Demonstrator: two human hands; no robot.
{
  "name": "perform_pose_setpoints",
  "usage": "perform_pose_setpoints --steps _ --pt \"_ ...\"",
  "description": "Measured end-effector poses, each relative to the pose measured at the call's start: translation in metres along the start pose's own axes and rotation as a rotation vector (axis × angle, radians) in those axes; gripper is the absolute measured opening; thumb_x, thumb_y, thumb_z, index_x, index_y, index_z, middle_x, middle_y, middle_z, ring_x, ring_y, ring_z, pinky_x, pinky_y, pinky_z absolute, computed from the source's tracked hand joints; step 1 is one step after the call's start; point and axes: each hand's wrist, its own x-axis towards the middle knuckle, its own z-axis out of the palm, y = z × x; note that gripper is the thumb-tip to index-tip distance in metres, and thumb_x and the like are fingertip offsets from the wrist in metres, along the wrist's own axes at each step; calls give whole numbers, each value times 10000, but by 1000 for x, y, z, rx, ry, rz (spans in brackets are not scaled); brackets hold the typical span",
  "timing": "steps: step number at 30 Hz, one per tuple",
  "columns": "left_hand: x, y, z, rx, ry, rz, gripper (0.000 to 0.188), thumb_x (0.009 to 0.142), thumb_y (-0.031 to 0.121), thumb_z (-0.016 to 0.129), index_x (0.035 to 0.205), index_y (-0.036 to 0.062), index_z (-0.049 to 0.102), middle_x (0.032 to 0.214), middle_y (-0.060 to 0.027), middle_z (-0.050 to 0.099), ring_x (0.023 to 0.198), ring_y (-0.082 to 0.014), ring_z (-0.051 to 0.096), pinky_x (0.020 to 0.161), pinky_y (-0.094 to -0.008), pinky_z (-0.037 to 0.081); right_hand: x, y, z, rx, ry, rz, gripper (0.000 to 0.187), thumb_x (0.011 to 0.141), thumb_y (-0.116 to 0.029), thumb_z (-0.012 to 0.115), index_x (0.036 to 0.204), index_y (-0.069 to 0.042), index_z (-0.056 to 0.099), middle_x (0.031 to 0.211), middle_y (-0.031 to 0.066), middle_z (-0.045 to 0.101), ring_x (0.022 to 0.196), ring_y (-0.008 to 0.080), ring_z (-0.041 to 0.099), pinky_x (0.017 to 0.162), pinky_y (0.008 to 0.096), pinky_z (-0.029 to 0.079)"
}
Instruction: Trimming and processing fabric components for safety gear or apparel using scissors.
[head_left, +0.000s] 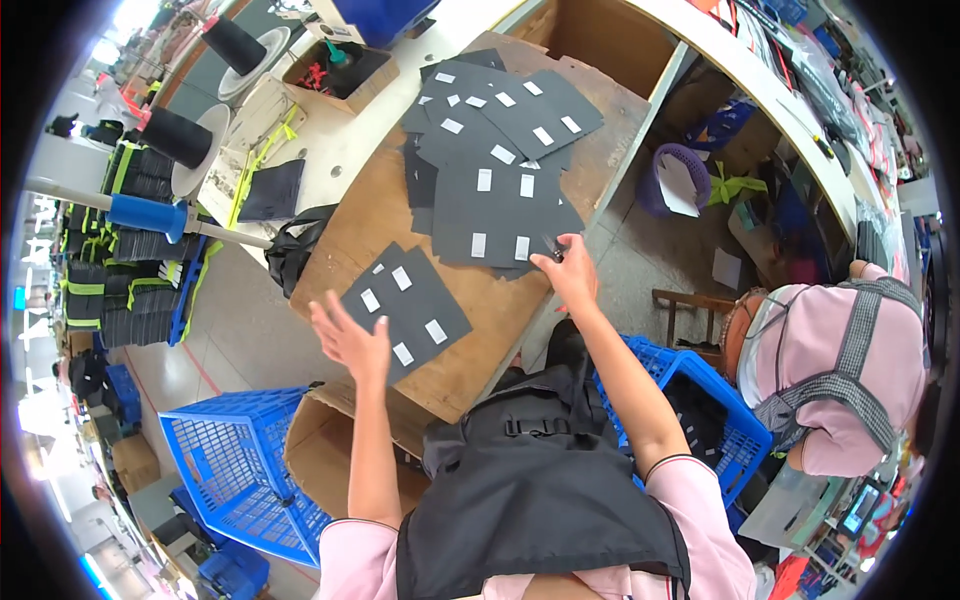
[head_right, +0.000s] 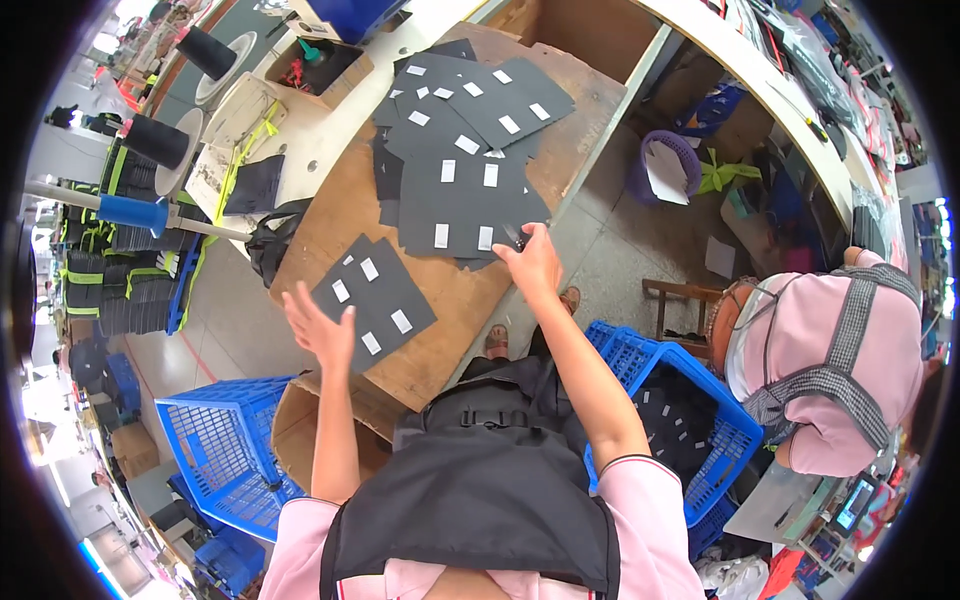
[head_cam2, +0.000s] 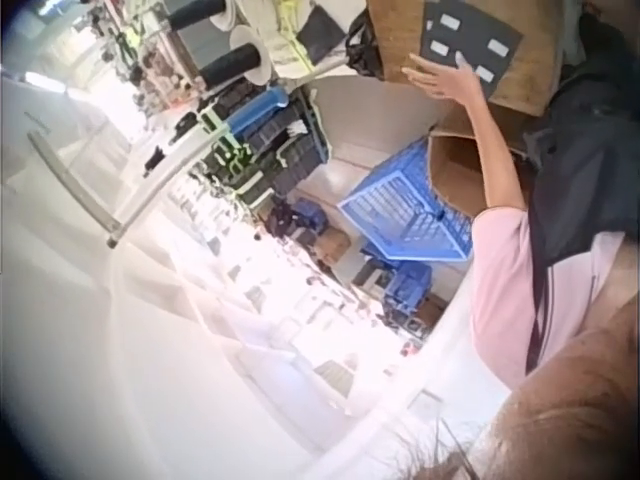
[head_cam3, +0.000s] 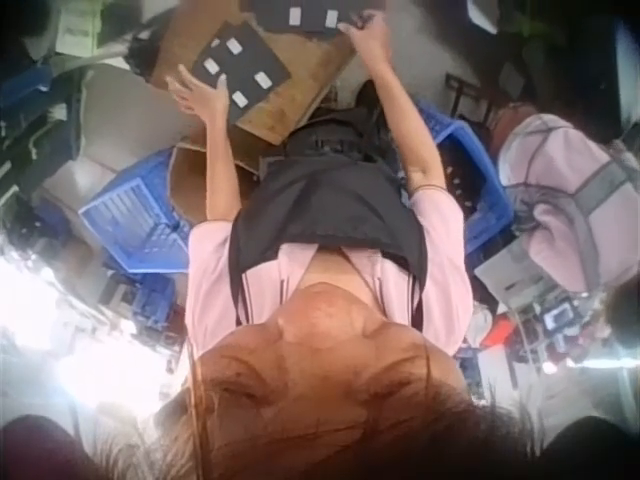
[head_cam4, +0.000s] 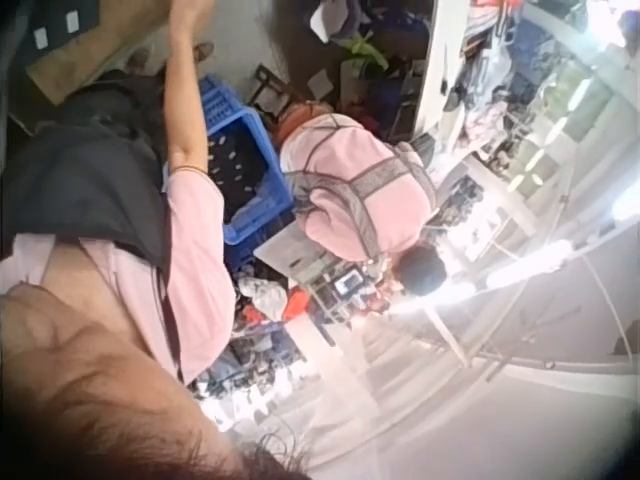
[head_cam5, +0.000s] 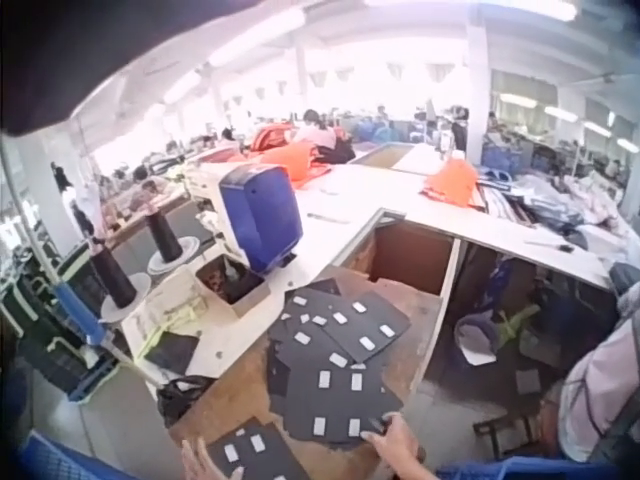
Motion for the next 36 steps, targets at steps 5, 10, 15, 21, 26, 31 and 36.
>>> perform_pose_setpoints --steps 5,10,15,21,26,31,36 --pt "-30 26 32 -543 -202 202 666 753 181 700 1322 78 370 1283 -183 415 1130 -335 452 910 -432 392 0 -12 9 -182 -43 -37 351 699 -270 736 924 -59 569 927 99 571 864 327 585 695 427 461" --pt "-28 88 67 -1577 -910 -650 423 853 240 625 1188 50 450 1005 -118 583 855 -219 613 708 -320 502 -6 -8 8 -183 -71 -136 256 715 -221 719 856 -53 586 914 87 563 815 331 584 668 433 457" --pt "6 135 82 -1394 -568 -768 289 853 252 628 983 31 496 782 -64 610 555 -157 603 460 -249 445 -15 16 7 -2 53 -339 158 751 -147 675 818 -27 597 759 94 592 624 255 567 562 359 438" --pt "18 121 95 -955 -182 -192 228 820 211 657 790 16 541 655 -62 606 497 -145 587 519 -291 450 -51 -15 -37 434 -149 -46 142 850 -145 586 905 -17 612 689 74 621 451 122 491 467 293 426" --pt "26 129 48 -684 21 238 190 801 161 652 767 21 529 700 -104 605 607 -260 582 553 -333 440 -69 -37 -67 429 -107 -304 120 884 -97 549 921 -4 615 745 69 661 474 34 494 435 212 384" --pt "-7 156 -46 -702 -377 840 114 851 103 560 955 62 539 772 -176 598 730 -356 591 607 -397 457 -84 -122 -135 174 59 -962 257 744 42 546 975 -38 625 944 81 655 774 208 656 658 262 495" --pt "-30 151 -78 -669 -656 704 109 867 119 538 954 56 554 810 -159 629 745 -346 596 639 -372 465 -79 -106 -147 -215 -255 -731 279 712 -12 592 986 -61 590 953 76 636 704 236 615 596 303 488"
